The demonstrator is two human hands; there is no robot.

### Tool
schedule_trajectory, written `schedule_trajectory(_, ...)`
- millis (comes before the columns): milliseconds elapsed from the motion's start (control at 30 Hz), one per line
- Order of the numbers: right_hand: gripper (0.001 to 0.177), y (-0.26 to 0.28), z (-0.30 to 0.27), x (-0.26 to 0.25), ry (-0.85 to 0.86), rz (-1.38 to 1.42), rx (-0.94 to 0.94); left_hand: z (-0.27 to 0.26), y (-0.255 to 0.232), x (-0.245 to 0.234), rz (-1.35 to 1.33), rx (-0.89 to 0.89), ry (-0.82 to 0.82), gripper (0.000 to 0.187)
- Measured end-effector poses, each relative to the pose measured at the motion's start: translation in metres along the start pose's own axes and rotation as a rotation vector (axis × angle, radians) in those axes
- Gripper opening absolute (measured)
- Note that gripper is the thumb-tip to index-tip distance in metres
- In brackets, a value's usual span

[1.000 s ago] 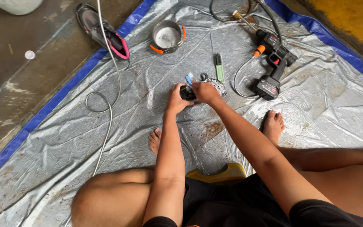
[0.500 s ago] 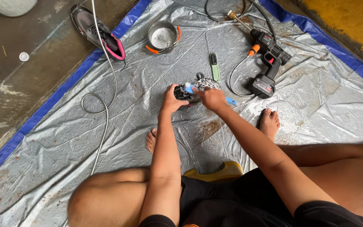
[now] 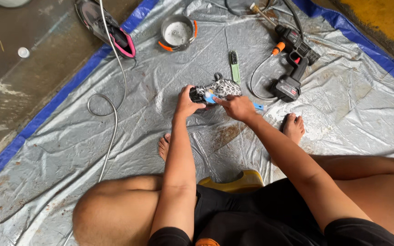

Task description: The person uses a heat gun to apply heat to a black and pink shoe, then scrubs the shoe with a blue brush dipped in a bucket of soapy water. The person scrubs the sole and upper parts of the shoe while sitting on a tarp.

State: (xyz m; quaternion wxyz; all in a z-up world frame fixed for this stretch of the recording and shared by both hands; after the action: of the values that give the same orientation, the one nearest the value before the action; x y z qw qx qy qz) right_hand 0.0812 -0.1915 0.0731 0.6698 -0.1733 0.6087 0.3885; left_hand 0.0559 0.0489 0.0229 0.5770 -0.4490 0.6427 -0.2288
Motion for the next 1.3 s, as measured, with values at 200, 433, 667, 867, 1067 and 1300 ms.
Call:
schedule_trajectory(200,0.044,0.009,-0.015,-0.006,0.041,-0.021,0.062,0.0,-0.002,0.0,-0.02,0.015,-0.027,0.091)
schedule_trajectory(433,0.05,0.008,-0.003,0.069,0.154,0.066,0.371,0.005,-0.002,0.006,0.054,0.014,-0.024,0.092)
schedule_trajectory(667,0.048,0.021,-0.017,0.018,0.082,0.079,0.292,-0.007,-0.017,-0.006,-0.114,-0.134,-0.036,0.1)
schedule_trajectory(867,0.051,0.002,-0.004,0.057,-0.052,0.088,0.386,0.006,-0.012,0.006,-0.112,-0.18,-0.049,0.09)
schedule_trajectory(1067,0.043,0.001,-0.001,0.049,-0.184,0.1,0.315,-0.009,-0.031,-0.013,-0.037,-0.239,0.032,0.121)
schedule_trajectory(1300,0.037,0.021,0.006,0.037,-0.341,0.115,0.123,0.006,-0.005,-0.001,-0.038,-0.204,0.086,0.097)
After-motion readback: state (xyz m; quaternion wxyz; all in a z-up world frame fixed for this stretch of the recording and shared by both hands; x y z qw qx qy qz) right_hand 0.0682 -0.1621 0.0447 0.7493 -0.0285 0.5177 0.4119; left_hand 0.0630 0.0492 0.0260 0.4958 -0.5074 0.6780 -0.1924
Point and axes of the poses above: each hand's wrist, its own z-axis towards the middle knuckle, its own x-axis out of the palm, y = z × x, the point moved 5 cm from there along z, towards the middle knuckle, and after that the axes turned 1 degree about x, right-handed, at the moved point
